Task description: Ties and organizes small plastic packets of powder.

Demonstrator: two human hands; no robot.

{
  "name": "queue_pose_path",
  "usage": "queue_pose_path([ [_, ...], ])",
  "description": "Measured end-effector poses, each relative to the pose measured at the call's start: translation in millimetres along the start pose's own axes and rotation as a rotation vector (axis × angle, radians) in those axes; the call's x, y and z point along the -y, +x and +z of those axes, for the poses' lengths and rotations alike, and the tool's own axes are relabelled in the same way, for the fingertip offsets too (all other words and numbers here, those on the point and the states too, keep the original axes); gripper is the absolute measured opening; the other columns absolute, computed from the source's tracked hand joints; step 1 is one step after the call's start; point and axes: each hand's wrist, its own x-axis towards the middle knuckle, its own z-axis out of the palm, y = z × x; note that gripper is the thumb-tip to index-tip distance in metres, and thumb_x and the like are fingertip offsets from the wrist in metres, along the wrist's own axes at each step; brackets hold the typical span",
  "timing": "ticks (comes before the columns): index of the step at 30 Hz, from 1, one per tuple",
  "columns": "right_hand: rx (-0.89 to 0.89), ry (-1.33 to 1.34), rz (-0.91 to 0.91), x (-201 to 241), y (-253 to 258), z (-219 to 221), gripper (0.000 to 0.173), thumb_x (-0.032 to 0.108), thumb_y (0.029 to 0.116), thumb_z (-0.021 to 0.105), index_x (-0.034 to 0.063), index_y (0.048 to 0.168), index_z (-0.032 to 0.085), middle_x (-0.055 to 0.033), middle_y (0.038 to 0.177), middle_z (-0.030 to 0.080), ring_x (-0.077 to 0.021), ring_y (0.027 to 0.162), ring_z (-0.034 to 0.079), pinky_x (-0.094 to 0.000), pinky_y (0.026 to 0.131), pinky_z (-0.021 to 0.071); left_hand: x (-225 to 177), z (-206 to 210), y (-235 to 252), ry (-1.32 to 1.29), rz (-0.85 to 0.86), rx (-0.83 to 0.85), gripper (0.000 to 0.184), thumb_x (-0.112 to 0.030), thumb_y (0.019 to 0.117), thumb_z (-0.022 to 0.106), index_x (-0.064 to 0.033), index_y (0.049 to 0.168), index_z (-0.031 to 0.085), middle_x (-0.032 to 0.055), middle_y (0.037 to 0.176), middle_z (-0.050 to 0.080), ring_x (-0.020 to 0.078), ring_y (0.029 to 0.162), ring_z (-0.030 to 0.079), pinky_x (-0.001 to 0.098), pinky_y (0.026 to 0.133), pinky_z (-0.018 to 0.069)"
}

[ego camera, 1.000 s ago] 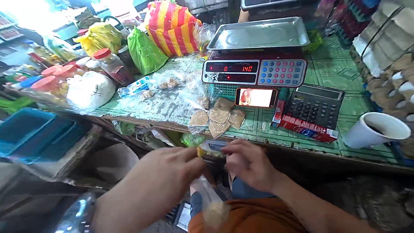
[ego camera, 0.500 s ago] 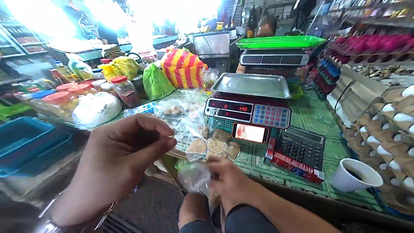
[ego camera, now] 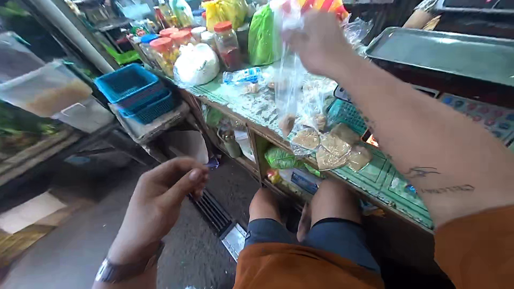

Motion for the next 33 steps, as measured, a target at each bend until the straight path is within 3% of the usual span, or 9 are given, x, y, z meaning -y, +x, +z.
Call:
queue_pose_path([
  [4, 0.143, 0.002, 0.063, -22.6, 18.9, 27.0, 0.052, 0.043, 0.1105, 0.038, 0.0044, 0.114, 0.072, -0.0206, 0.112, 0.070, -0.0375, 0.112, 0.065, -0.0611, 0.099, 0.0472, 5.7, -32.8, -31.5, -0.009, -0.004, -0.016, 0.031, -0.046, 0.1030, 0.057, -0.0205, 0.107, 0.075, -0.0054, 0.096, 0.072, 0.0073, 0.075, 0.069, 0.0233, 0.065, 0.0597],
  [9, -0.143, 0.198, 0.094, -12.6, 47.6, 19.1, 0.036, 0.033, 0.1077, 0.050, 0.0055, 0.114, 0.072, -0.0138, 0.108, 0.073, -0.0265, 0.107, 0.068, -0.0496, 0.100, 0.0518, 8.4, -60.6, -38.2, -0.106, -0.077, 0.026, 0.028, -0.041, 0.1055, 0.054, -0.0198, 0.110, 0.072, -0.0043, 0.099, 0.073, 0.0094, 0.076, 0.069, 0.0257, 0.066, 0.0589],
  [15, 0.039, 0.219, 0.406, -55.6, 20.0, 105.5, 0.050, 0.042, 0.1089, 0.045, -0.0005, 0.117, 0.069, -0.0210, 0.121, 0.068, -0.0364, 0.116, 0.066, -0.0607, 0.096, 0.0520, 29.4, -24.0, -14.4, -0.199, -0.127, 0.045, 0.026, -0.034, 0.1075, 0.051, -0.0221, 0.108, 0.074, -0.0058, 0.094, 0.074, 0.0079, 0.073, 0.070, 0.0258, 0.065, 0.0602],
  [20, -0.229, 0.363, 0.326, -7.6, 30.0, 57.0, 0.042, 0.038, 0.1088, 0.048, 0.0033, 0.112, 0.072, -0.0150, 0.107, 0.073, -0.0289, 0.105, 0.069, -0.0523, 0.092, 0.0543, 59.8, 18.8, 6.1, 0.042, -0.086, -0.083, 0.016, -0.020, 0.1037, 0.058, -0.0159, 0.116, 0.067, -0.0103, 0.088, 0.073, 0.0034, 0.070, 0.067, 0.0223, 0.063, 0.0591],
  [23, -0.263, 0.413, 0.130, 35.0, 10.7, 27.2, 0.035, 0.034, 0.1070, 0.054, 0.0041, 0.106, 0.073, -0.0104, 0.093, 0.073, -0.0220, 0.090, 0.071, -0.0449, 0.082, 0.0570, 68.9, 54.0, 27.8, 0.292, -0.022, -0.187, 0.061, -0.029, 0.0940, 0.069, 0.0044, 0.141, 0.047, 0.0032, 0.115, 0.065, 0.0050, 0.095, 0.067, 0.0225, 0.078, 0.0590],
  [27, -0.255, 0.463, -0.074, 71.6, -50.7, 16.1, 0.026, 0.023, 0.1049, 0.059, 0.0005, 0.102, 0.072, -0.0089, 0.080, 0.069, -0.0194, 0.076, 0.068, -0.0411, 0.072, 0.0569, 62.1, 97.0, 38.8, 0.409, 0.024, -0.179, 0.103, -0.056, 0.0888, 0.071, 0.0041, 0.157, 0.023, 0.0230, 0.150, 0.046, 0.0202, 0.130, 0.055, 0.0323, 0.098, 0.0533],
  [29, -0.065, 0.423, -0.151, 84.2, -99.6, 28.8, 0.019, 0.021, 0.1029, 0.063, 0.0041, 0.099, 0.071, -0.0063, 0.079, 0.067, -0.0181, 0.074, 0.067, -0.0394, 0.065, 0.0570, 63.9, 120.8, 28.5, 0.506, 0.047, -0.142, 0.085, -0.051, 0.0941, 0.067, 0.0080, 0.148, 0.040, 0.0251, 0.138, 0.057, 0.0242, 0.123, 0.061, 0.0396, 0.100, 0.0537],
  [31, 0.114, 0.437, -0.250, 83.7, -137.0, 37.8, 0.016, 0.019, 0.1008, 0.066, 0.0057, 0.100, 0.075, -0.0058, 0.084, 0.070, -0.0179, 0.080, 0.069, -0.0402, 0.069, 0.0573, 80.5, 148.5, 10.2, 0.551, 0.073, -0.139, 0.041, -0.032, 0.0957, 0.062, 0.0058, 0.109, 0.067, 0.0163, 0.098, 0.071, 0.0198, 0.093, 0.071, 0.0414, 0.084, 0.0585],
  [33, 0.153, 0.509, -0.276, 71.4, -159.7, 39.8, 0.021, 0.019, 0.1025, 0.063, 0.0035, 0.095, 0.074, -0.0066, 0.082, 0.069, -0.0178, 0.078, 0.067, -0.0387, 0.068, 0.0547, 104.2, 170.2, -10.0, 0.400, 0.052, -0.059, 0.023, -0.018, 0.0978, 0.055, 0.0001, 0.095, 0.069, 0.0032, 0.081, 0.071, 0.0043, 0.078, 0.070, 0.0266, 0.076, 0.0600],
])
